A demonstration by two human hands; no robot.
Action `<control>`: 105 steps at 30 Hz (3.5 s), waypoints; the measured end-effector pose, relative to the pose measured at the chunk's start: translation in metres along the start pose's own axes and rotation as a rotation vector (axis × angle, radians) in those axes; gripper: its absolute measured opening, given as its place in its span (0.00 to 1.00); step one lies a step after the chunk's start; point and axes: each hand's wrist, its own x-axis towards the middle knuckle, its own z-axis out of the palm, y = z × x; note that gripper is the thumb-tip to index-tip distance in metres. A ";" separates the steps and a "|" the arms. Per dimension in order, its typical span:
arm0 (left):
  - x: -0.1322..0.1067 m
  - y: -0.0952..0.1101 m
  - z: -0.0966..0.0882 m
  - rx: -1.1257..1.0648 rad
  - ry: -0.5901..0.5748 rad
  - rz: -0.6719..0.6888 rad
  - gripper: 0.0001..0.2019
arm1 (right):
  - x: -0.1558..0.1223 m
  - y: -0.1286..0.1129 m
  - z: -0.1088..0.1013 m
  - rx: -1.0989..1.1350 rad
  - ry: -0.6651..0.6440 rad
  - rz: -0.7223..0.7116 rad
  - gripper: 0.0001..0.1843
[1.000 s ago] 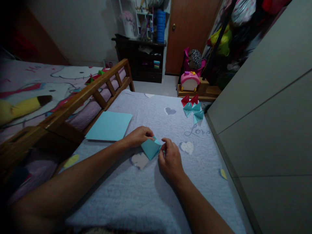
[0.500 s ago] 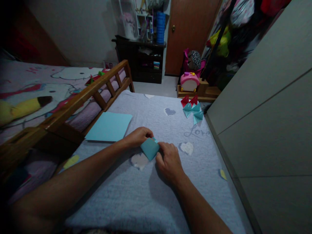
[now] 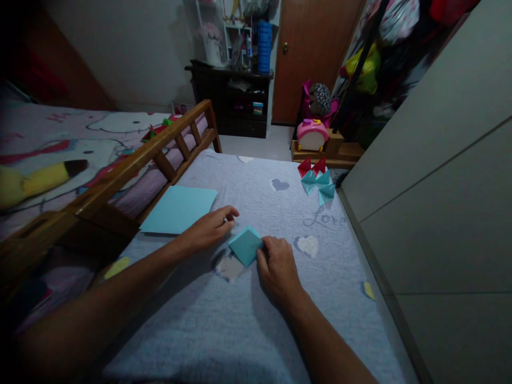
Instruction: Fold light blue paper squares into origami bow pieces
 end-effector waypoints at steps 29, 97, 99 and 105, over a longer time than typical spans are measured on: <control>-0.047 -0.012 0.047 0.094 0.086 0.218 0.29 | 0.003 0.001 0.002 0.014 -0.014 0.012 0.08; -0.042 -0.011 0.050 0.170 0.090 0.165 0.03 | 0.003 0.006 0.009 -0.311 -0.014 0.010 0.37; -0.042 -0.011 0.049 0.168 0.089 0.161 0.02 | 0.005 0.011 0.007 -0.338 0.020 0.039 0.37; -0.042 -0.012 0.047 0.156 0.079 0.156 0.01 | 0.008 0.026 0.003 -0.429 0.099 0.103 0.35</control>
